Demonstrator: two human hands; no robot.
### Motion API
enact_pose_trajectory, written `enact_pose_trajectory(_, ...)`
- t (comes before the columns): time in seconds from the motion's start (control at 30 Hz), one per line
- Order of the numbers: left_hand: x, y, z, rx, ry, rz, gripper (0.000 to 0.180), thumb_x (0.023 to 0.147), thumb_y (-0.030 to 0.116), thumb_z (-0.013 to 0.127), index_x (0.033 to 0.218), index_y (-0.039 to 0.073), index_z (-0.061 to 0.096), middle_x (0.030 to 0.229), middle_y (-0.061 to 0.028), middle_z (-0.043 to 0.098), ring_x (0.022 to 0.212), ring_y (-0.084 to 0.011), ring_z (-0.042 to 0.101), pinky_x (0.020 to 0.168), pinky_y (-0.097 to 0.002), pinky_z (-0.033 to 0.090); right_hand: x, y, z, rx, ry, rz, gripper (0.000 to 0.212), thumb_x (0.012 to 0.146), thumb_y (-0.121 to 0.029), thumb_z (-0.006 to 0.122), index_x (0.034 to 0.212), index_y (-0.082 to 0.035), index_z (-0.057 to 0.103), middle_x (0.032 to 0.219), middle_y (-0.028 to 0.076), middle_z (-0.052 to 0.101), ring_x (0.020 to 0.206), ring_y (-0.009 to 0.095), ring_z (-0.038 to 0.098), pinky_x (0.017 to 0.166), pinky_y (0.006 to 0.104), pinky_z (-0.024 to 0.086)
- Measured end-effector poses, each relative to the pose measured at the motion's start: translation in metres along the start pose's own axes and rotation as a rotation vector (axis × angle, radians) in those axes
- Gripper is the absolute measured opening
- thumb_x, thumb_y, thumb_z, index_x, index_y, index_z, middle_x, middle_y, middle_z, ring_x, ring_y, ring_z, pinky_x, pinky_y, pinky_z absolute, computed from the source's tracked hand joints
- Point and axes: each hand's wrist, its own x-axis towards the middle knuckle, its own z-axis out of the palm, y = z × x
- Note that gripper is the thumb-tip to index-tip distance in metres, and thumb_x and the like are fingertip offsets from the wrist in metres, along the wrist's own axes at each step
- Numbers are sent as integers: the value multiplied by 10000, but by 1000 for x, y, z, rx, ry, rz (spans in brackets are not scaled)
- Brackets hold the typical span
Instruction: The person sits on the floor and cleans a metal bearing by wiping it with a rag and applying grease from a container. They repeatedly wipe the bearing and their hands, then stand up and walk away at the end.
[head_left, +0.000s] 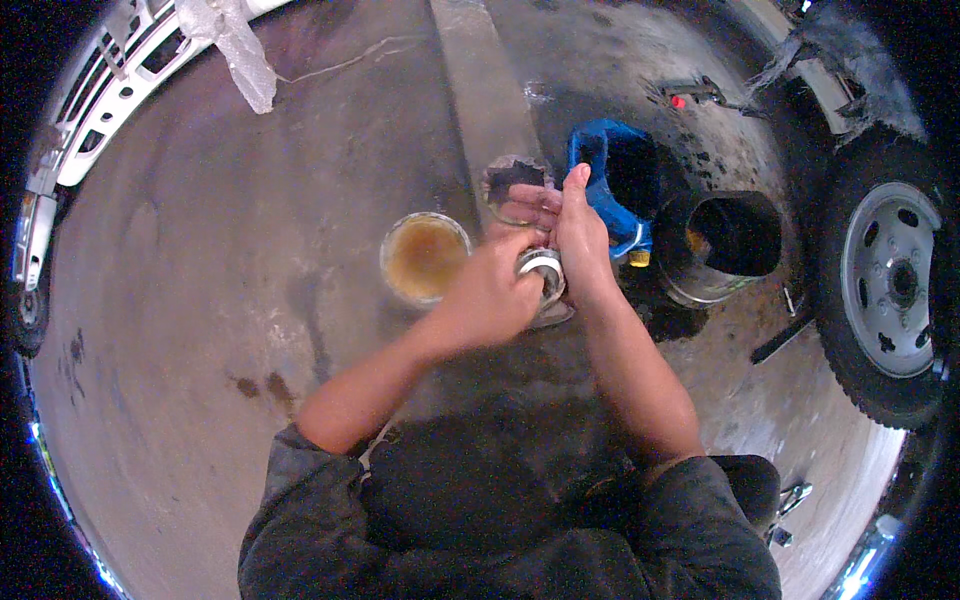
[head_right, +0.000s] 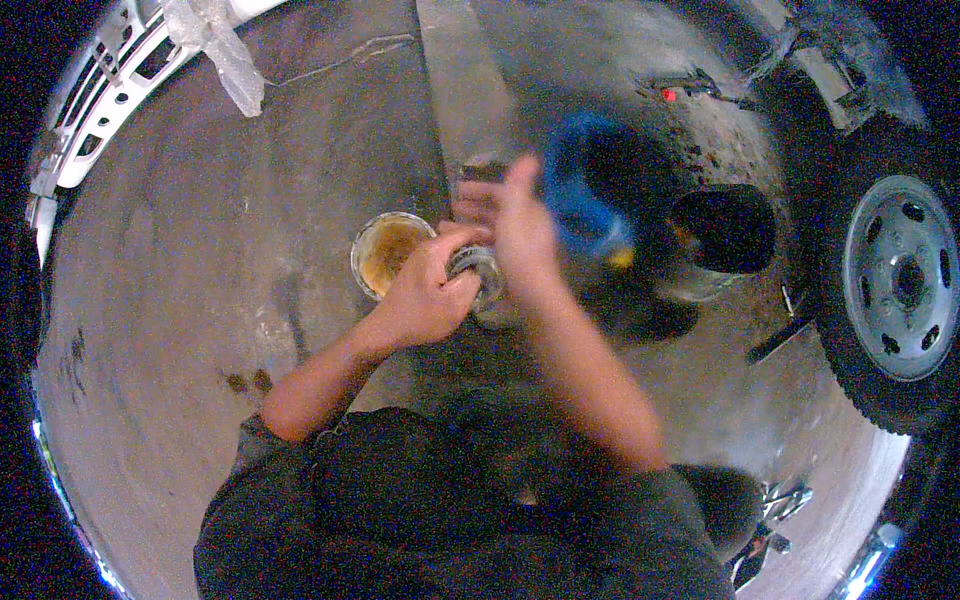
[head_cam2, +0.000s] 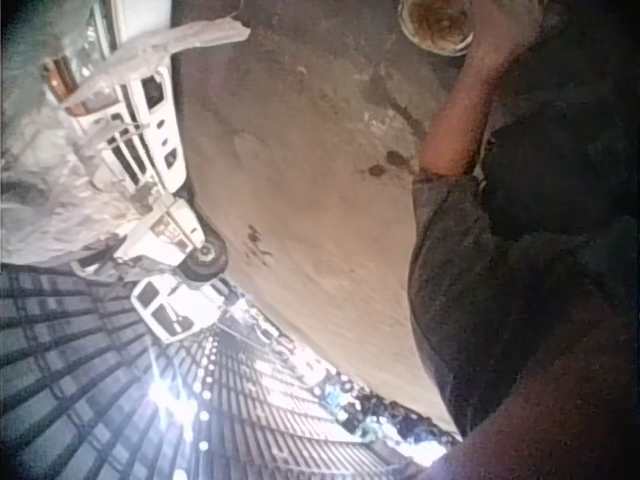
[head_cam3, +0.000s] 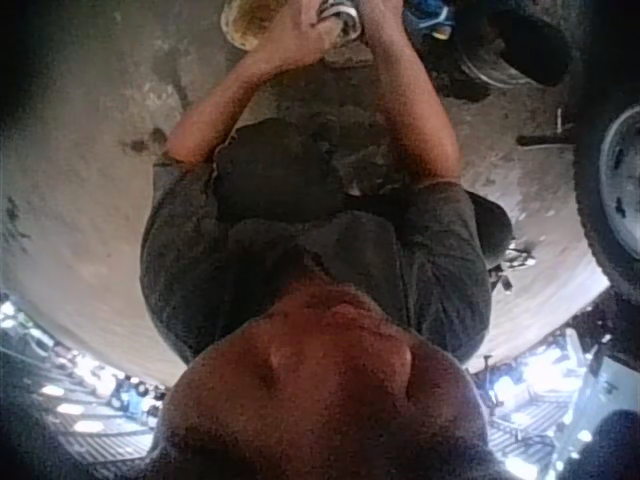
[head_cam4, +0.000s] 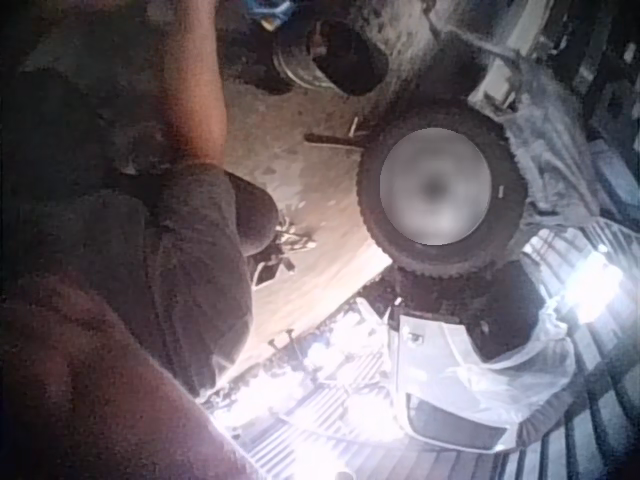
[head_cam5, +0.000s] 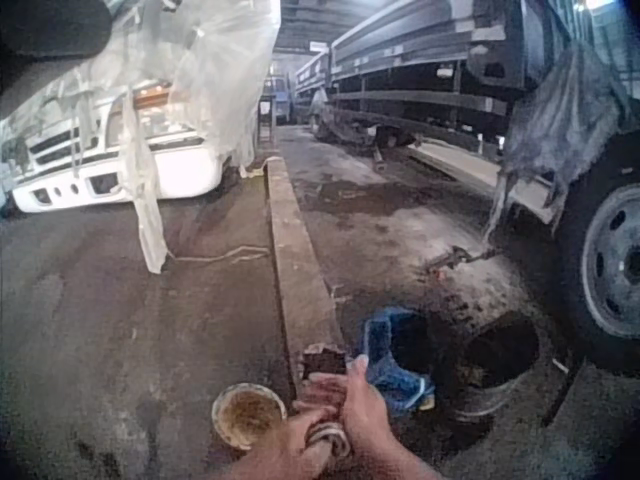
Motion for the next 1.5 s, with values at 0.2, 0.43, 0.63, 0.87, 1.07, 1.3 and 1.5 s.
enact_pose_trajectory(0.2, -3, -13, 12, -14, 168, -59, 330, 770, 106, 484, 1032, -68, 586, 972, -271, 623, 944, -378, 608, 853, -428, 467, -10, -6, -5, 438, -274, -198, 1126, 707, -891, 61, 1406, -64, 367, 1365, 184, 439, 1268, 338, 406, 1033, 499, 328)
enact_pose_trajectory(0.43, -3, -38, 12, -73, 113, -8, 339, 790, 126, 469, 1047, -57, 593, 977, -254, 622, 954, -361, 609, 857, -430, 472, -2, 26, -7, 68, -294, -81, 1155, 702, -885, 28, 1436, -41, 316, 1413, 164, 394, 1257, 267, 432, 1062, 361, 330)
enact_pose_trajectory(0.63, 0, -23, 4, -174, 157, -156, 321, 806, 100, 475, 1097, -2, 562, 871, -119, 618, 795, -210, 592, 666, -334, 510, -13, 17, 5, 169, -115, -316, 1078, 776, -834, 55, 1327, 2, 453, 1237, 188, 554, 1075, 276, 573, 953, 392, 437)
enact_pose_trajectory(0.87, 7, -8, 5, 51, 44, 38, 369, 775, 57, 467, 1125, -32, 545, 994, -204, 639, 924, -302, 616, 843, -368, 476, -8, 0, 9, -297, 40, -212, 921, 933, -659, 85, 1026, 50, 667, 996, 167, 677, 894, 237, 647, 862, 331, 474)
enact_pose_trajectory(1.07, 7, -27, 9, -210, -73, -95, 445, 777, 94, 499, 1200, -45, 508, 1077, -227, 612, 1003, -327, 601, 893, -385, 462, 22, 14, -15, 36, -146, 33, 1028, 814, -801, 61, 1310, -6, 484, 1269, 171, 538, 1134, 278, 535, 978, 381, 407)
enact_pose_trajectory(1.3, 3, -16, 2, -48, 128, -62, 390, 805, 108, 487, 1167, -29, 534, 1051, -197, 617, 985, -298, 601, 891, -387, 465, 1, 4, -1, 137, -334, -85, 1122, 729, -872, 38, 1456, -55, 287, 1458, 140, 361, 1299, 279, 396, 1084, 390, 301)
enact_pose_trajectory(1.5, 5, -16, -5, -253, 42, -246, 386, 815, 124, 508, 1179, -6, 524, 996, -152, 619, 870, -242, 614, 823, -371, 493, 20, 34, -12, 50, -193, 48, 1077, 781, -828, 41, 1351, -7, 442, 1300, 170, 521, 1191, 261, 509, 1029, 363, 375)
